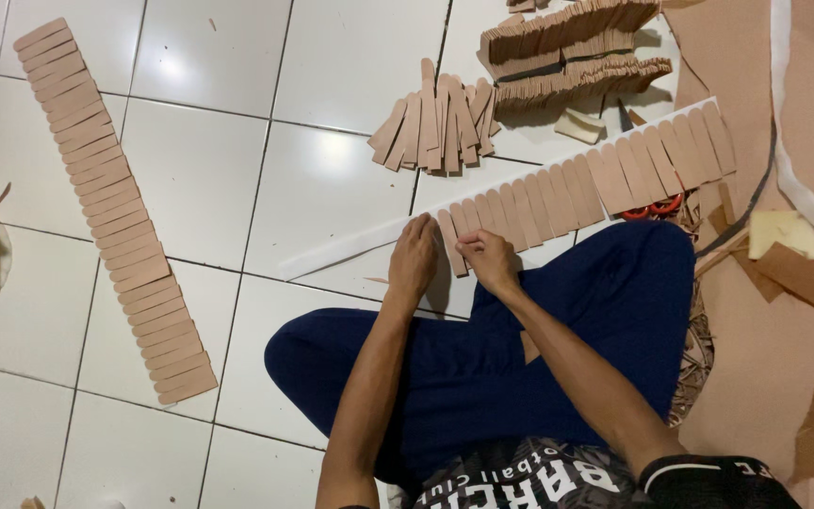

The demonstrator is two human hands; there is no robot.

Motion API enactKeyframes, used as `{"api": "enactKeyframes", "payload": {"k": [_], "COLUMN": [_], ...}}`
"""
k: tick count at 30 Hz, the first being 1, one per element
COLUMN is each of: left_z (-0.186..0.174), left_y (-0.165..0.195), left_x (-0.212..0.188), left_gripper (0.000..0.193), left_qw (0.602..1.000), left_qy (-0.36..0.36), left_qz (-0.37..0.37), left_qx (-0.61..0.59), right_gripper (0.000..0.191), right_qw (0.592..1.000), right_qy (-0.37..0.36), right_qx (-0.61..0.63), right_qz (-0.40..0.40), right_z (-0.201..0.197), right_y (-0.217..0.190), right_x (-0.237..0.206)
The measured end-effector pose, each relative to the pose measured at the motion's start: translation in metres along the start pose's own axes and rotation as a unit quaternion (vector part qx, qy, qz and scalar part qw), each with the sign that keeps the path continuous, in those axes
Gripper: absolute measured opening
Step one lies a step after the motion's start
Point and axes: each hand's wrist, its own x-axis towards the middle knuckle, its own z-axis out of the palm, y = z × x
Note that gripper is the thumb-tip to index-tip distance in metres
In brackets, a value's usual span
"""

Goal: The person sits on a tiled floor and repeatedly picks up small wooden craft pieces, placing them onto a white strip. They use a small white block to press the pieces into place. Another person is visible in the background working with similar materials.

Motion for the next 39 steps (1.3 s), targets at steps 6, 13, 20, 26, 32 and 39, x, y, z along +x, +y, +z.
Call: {"api": "enactKeyframes", "payload": {"k": [6,13,20,26,32,39], "left_z": [-0.004,-0.006,-0.005,-0.005,-0.004,0.000], "left_y": [0.002,0.004,0.002,0.003,0.002,0.010], "left_x": [0.001,0.001,0.000,0.000,0.001,-0.006], "left_gripper": [0.033,0.035,0.045,0.046,0.050,0.058], "left_qw": [1.000,0.999,0.999,0.999,0.999,0.989], "left_qy": [-0.011,-0.028,-0.025,-0.033,-0.041,-0.045], "left_qz": [-0.006,-0.021,-0.027,-0.027,-0.028,0.040], "left_qx": [-0.007,-0.006,-0.009,-0.017,-0.016,0.137], "right_gripper": [0.024,0.025,0.025,0.025,0.026,0.034], "right_qw": [0.999,1.000,0.998,0.999,0.998,0.992], "right_qy": [0.013,0.015,0.019,0.026,0.036,0.039], "right_qx": [-0.035,-0.025,-0.053,-0.033,-0.049,-0.117], "right_qz": [0.004,0.003,0.037,0.017,-0.008,0.010], "right_z": [0.000,0.000,-0.001,0.000,0.000,-0.003], "right_y": [-0.001,0.000,-0.008,-0.010,-0.004,-0.008], "right_x": [0.002,0.006,0.005,0.004,0.007,0.000]}}
